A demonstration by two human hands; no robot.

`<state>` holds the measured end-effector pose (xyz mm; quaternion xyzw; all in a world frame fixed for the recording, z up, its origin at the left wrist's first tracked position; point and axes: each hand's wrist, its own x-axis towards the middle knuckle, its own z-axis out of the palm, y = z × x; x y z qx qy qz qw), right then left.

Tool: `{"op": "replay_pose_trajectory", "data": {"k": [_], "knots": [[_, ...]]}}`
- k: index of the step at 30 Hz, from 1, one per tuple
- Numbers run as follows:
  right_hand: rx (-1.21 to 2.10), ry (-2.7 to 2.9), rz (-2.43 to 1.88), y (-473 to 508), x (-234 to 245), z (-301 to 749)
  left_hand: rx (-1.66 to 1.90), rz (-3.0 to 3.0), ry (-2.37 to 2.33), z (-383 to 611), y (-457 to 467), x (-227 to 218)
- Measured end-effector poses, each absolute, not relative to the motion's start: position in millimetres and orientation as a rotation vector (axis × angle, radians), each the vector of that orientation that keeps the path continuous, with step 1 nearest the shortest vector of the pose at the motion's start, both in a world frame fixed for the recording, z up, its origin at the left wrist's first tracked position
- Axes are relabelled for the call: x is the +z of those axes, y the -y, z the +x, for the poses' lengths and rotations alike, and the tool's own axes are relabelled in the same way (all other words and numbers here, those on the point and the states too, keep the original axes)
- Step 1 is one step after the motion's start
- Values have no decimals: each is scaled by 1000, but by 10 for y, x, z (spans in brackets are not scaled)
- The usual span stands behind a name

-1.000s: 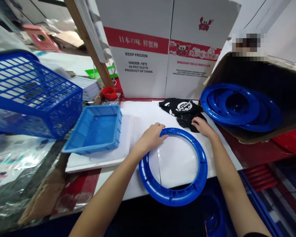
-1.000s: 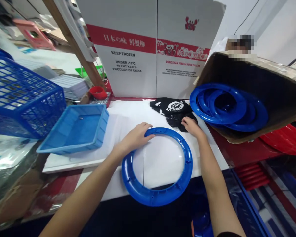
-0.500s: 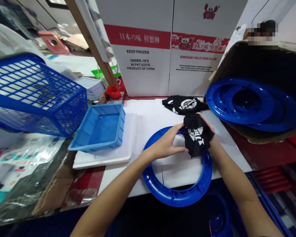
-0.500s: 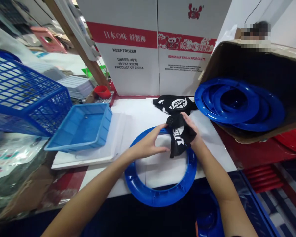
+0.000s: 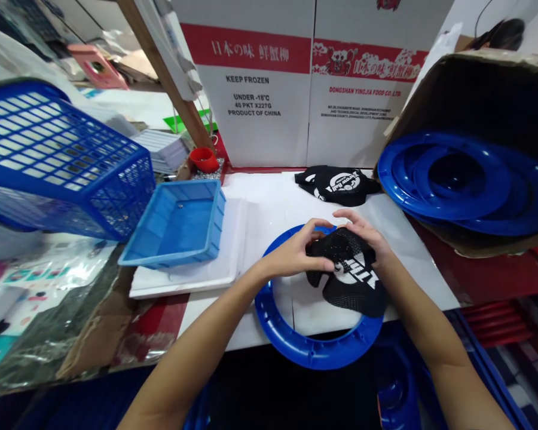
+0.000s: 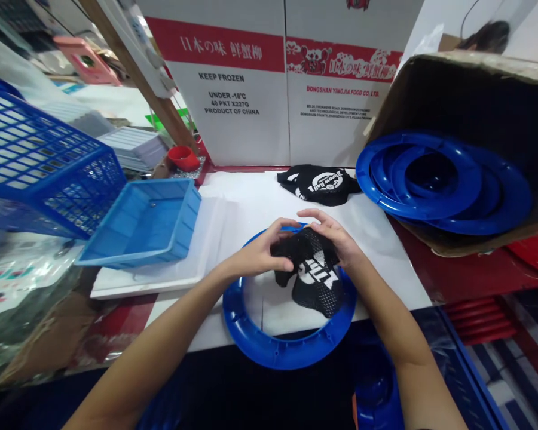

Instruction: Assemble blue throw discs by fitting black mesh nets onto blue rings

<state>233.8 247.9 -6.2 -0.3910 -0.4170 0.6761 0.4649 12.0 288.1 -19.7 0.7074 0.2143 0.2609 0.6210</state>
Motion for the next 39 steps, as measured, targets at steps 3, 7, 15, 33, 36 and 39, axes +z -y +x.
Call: {"op": "replay_pose_trajectory", "data": {"k": [3,7,15,33,36,39], "knots": [[1628,981,-987,-2515,-94,2302,505,1592,-525,105,-2905,-173],[1663,1070,-1002,-2563,-175,2327,486,1529,-687,112,-3015,-199],[1680,1432,-1054,-2565,-302,2311,365,1243,-943,24,-3054,-111],[1914,1623,-1253,-2505,-103,2653,261,1746,-609,-259,-3214,3],[2360,1854,-1143,-2468,-43,2830,201,2268,-678,-142,-3086,-4],[2438,1898,-1006,-2468,10,2910,-80,2599,-555,29,-2885,-70]]}}
